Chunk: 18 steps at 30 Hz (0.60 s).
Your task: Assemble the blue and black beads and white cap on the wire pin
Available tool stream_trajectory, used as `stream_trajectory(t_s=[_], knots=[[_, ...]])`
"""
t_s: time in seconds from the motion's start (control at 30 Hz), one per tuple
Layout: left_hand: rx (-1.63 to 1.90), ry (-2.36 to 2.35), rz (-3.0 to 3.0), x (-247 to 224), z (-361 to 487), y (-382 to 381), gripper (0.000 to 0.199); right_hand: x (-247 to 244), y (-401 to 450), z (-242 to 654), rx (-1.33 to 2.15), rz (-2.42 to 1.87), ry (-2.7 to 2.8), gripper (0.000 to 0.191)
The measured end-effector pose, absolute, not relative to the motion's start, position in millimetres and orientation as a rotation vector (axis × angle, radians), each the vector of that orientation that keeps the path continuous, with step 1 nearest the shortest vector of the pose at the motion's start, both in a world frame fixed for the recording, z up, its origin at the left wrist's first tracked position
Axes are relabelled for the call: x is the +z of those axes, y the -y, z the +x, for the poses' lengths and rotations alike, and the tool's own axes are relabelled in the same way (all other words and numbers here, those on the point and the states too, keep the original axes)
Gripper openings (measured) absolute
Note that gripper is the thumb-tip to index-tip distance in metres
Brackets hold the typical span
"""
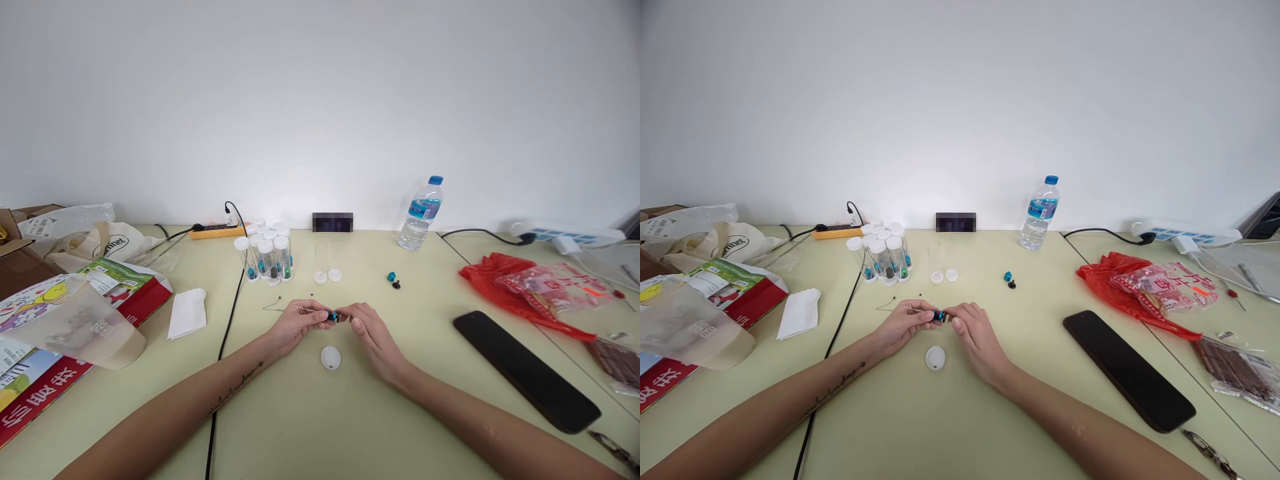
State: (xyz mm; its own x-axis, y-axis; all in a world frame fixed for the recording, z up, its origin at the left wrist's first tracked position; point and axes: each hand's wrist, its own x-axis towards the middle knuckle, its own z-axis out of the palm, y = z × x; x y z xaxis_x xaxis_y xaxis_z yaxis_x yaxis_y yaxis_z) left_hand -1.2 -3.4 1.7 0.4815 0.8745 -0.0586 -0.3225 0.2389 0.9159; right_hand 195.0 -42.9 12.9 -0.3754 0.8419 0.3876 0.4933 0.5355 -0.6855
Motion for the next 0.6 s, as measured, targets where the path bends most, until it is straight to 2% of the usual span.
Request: stream_trajectory(t_s=[0.17, 0.4, 0.6], knots=[[0.873, -0.681, 1.131, 2.8, 0.7, 5.5, 0.021, 13.9, 44.0, 191.9, 0.504, -1.179, 2.111, 0.022], [0.904, -0.677, 1.273, 3.0, 3.0, 10.6, 0.022, 11.9, 44.1, 191.7, 0.484, -1.152, 2.192, 0.031], [0.907, -0.687, 1.302, 3.0, 5.2, 12.0, 0.024, 12.8, 46.3, 191.2, 0.468, -1.151, 2.203, 0.026]])
